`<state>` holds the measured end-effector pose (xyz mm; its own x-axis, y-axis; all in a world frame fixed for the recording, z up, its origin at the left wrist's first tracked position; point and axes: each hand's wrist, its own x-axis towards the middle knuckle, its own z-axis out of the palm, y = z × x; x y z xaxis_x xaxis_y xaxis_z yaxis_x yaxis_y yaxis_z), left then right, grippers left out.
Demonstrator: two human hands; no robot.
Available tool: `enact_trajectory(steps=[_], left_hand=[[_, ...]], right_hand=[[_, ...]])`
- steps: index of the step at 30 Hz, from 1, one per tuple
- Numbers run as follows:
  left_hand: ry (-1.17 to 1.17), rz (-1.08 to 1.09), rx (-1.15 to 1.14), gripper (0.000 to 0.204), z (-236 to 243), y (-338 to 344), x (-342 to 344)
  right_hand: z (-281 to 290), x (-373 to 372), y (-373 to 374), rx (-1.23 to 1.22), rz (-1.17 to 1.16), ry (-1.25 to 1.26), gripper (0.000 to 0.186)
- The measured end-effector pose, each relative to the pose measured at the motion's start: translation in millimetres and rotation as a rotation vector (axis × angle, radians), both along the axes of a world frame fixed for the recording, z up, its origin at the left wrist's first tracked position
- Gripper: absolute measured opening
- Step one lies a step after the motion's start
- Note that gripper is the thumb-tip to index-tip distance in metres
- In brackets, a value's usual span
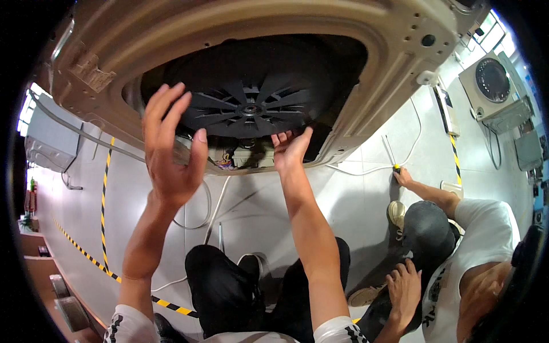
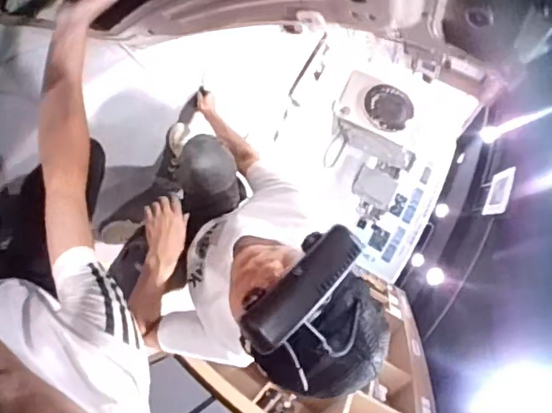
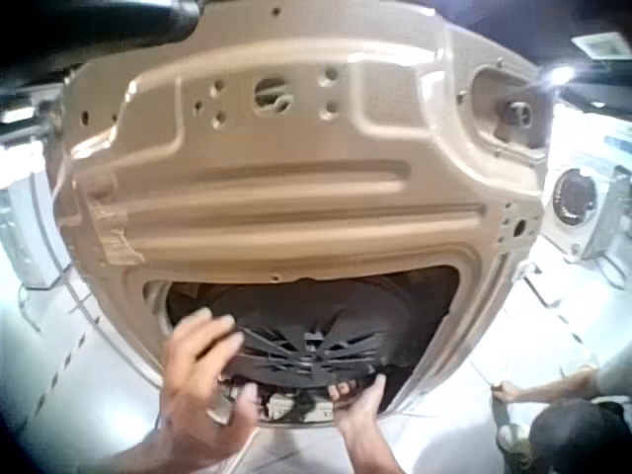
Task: The person selects a component from a tool cart, walks to an appliance, and uses a power tool to remove a bolt from the central motor assembly before handling the drum component by hand.
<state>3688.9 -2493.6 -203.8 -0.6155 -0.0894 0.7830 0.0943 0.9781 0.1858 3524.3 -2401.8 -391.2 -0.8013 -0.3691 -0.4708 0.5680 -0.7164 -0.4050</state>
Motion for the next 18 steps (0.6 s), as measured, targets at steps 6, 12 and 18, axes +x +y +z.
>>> enact_trajectory(steps=[6, 12, 18], left_hand=[[-0.072, 0.240, -0.060, 0.061, 9, -2, -8], [-0.120, 0.385, -0.090, 0.046, 16, -5, -37], [0.056, 0.408, -0.116, 0.047, 11, 9, -63]], right_hand=[[4, 8, -8, -0.090, 0.016, -0.072, 0.048], [0, 4, -5, -0.120, 0.030, -0.097, 0.052], [-8, 7, -3, -0.177, 0.046, -0.060, 0.059]])
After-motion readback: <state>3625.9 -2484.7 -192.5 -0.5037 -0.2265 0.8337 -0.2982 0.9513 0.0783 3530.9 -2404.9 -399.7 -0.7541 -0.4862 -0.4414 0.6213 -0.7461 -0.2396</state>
